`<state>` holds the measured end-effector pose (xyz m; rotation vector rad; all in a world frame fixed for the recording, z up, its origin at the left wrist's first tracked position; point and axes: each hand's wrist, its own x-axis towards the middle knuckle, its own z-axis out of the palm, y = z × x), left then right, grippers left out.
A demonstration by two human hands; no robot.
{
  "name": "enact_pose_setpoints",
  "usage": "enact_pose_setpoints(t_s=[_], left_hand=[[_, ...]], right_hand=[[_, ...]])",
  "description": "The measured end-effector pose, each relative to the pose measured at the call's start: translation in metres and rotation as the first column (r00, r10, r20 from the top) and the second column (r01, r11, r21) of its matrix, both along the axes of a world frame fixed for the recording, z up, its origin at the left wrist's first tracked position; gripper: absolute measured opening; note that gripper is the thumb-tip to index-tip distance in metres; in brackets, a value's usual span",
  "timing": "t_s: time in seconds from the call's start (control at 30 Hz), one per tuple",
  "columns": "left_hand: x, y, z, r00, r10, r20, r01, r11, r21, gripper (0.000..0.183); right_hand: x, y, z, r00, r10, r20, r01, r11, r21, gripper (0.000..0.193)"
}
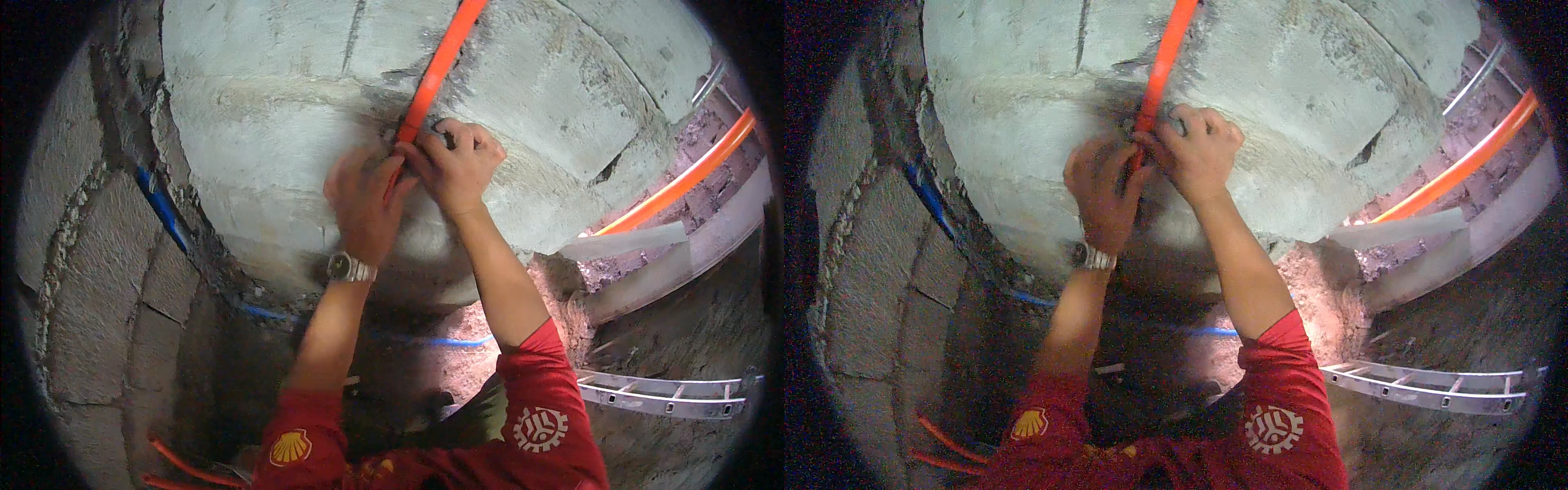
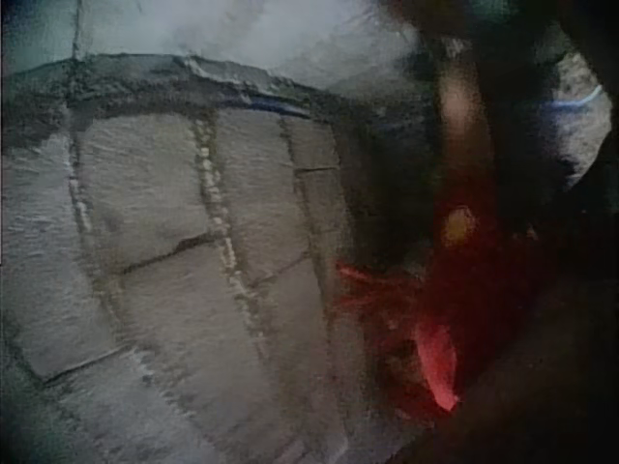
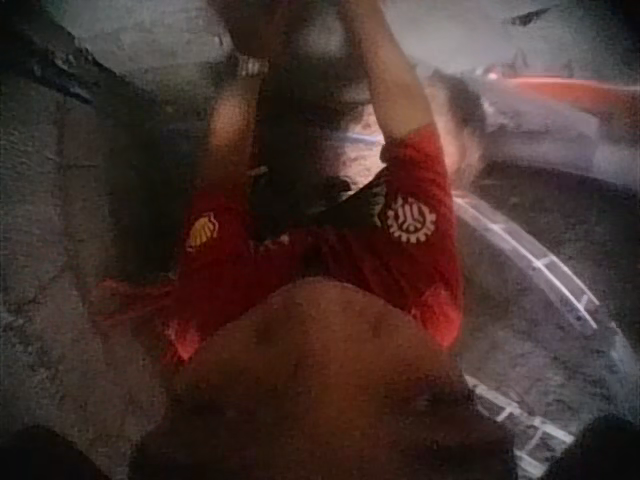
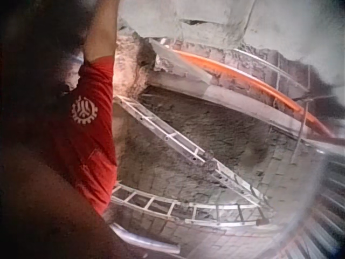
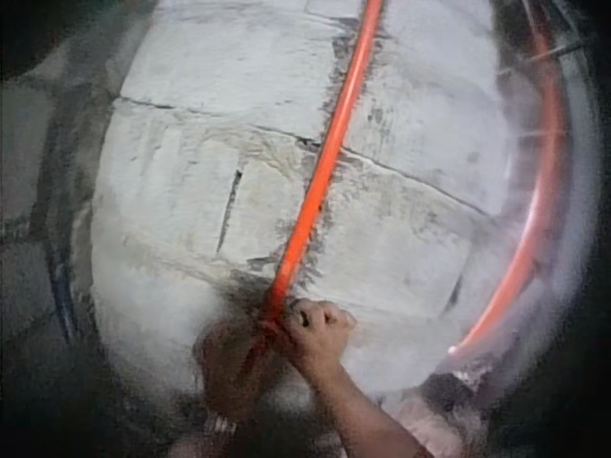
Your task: The person uses a hammer and chisel to chip away at a concrete wall to create a groove. They then insert an orange conduit pipe into the groove and press it into place.
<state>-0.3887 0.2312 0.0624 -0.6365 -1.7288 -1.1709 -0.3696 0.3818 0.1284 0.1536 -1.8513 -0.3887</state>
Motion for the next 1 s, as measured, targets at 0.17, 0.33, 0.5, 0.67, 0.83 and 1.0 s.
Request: enact_pose_setpoints(t_s=[0.17,0.33,0.5,0.67,0.83,1.0], left_hand=[[-0.026,0.016,-0.002,0.99,-0.14,0.029,0.136,0.986,0.097,0.04],[-0.029,0.016,-0.008,0.985,-0.174,0.007,0.171,0.976,0.137,0.042],[-0.023,0.017,-0.006,0.994,-0.061,0.095,0.043,0.982,0.186,0.032],[-0.017,0.017,0.002,0.992,-0.076,0.099,0.057,0.981,0.184,0.019],[-0.018,0.022,0.004,0.992,-0.06,0.113,0.04,0.984,0.173,0.017],[-0.012,0.014,0.012,0.99,-0.068,0.124,0.045,0.983,0.181,0.017]], right_hand=[[-0.001,0.005,-0.001,1.0,0.005,0.004,-0.005,1.0,0.0,0.017],[-0.003,0.008,-0.005,0.995,0.097,-0.017,-0.097,0.995,-0.037,0.019],[-0.002,0.011,-0.009,0.99,0.141,0.017,-0.14,0.99,-0.023,0.022],[0.006,0.002,0.0,0.987,0.162,-0.008,-0.162,0.983,-0.081,0.015],[0.011,-0.002,0.064,0.951,0.302,-0.064,-0.305,0.952,-0.036,0.038],[0.0,-0.024,0.21,0.979,-0.006,-0.202,0.03,0.993,0.113,0.057]])
